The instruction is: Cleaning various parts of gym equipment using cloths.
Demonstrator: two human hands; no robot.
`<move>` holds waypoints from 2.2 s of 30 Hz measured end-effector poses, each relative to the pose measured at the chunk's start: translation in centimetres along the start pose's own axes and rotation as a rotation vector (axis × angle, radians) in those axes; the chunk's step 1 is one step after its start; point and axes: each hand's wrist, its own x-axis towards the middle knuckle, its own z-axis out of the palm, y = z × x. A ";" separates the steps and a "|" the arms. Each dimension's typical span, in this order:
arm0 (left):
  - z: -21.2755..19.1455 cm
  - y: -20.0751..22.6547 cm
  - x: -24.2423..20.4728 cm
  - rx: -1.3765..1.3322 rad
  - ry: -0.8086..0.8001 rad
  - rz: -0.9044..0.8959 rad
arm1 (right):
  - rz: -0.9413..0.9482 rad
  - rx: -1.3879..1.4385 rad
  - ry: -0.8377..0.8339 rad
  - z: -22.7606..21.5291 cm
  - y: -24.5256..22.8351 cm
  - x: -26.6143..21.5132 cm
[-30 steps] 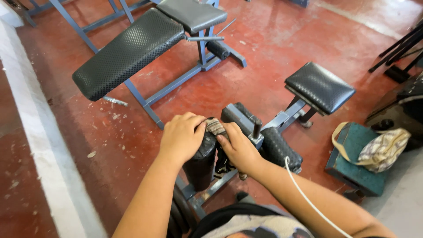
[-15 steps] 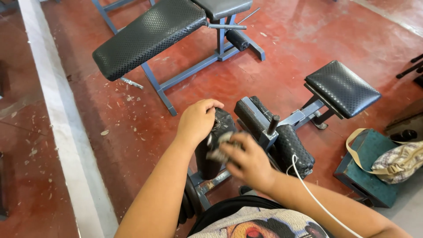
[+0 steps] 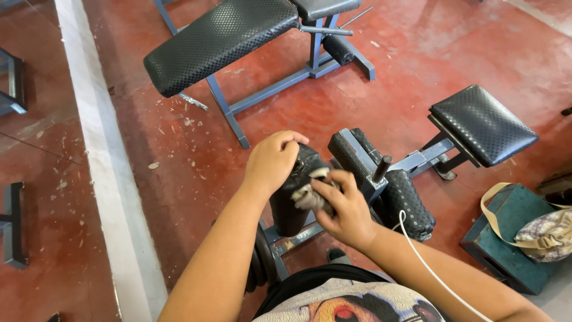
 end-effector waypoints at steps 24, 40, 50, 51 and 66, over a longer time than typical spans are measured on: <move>-1.0 0.3 -1.3 0.045 -0.193 0.166 | -0.075 0.041 -0.331 -6.0 -2.1 6.0; 0.2 0.7 -1.0 0.007 -0.246 0.199 | -0.048 -0.157 -0.388 -6.2 -1.7 8.9; -0.2 1.1 -1.7 -0.025 -0.251 0.218 | -0.211 -0.285 -0.459 -6.4 -3.6 9.3; -0.4 1.3 -1.9 -0.042 -0.251 0.224 | -0.259 -0.321 -0.470 -6.4 -4.0 9.2; -0.5 -0.3 -1.8 0.016 0.058 -0.064 | 0.560 0.345 -0.218 3.1 5.2 -3.3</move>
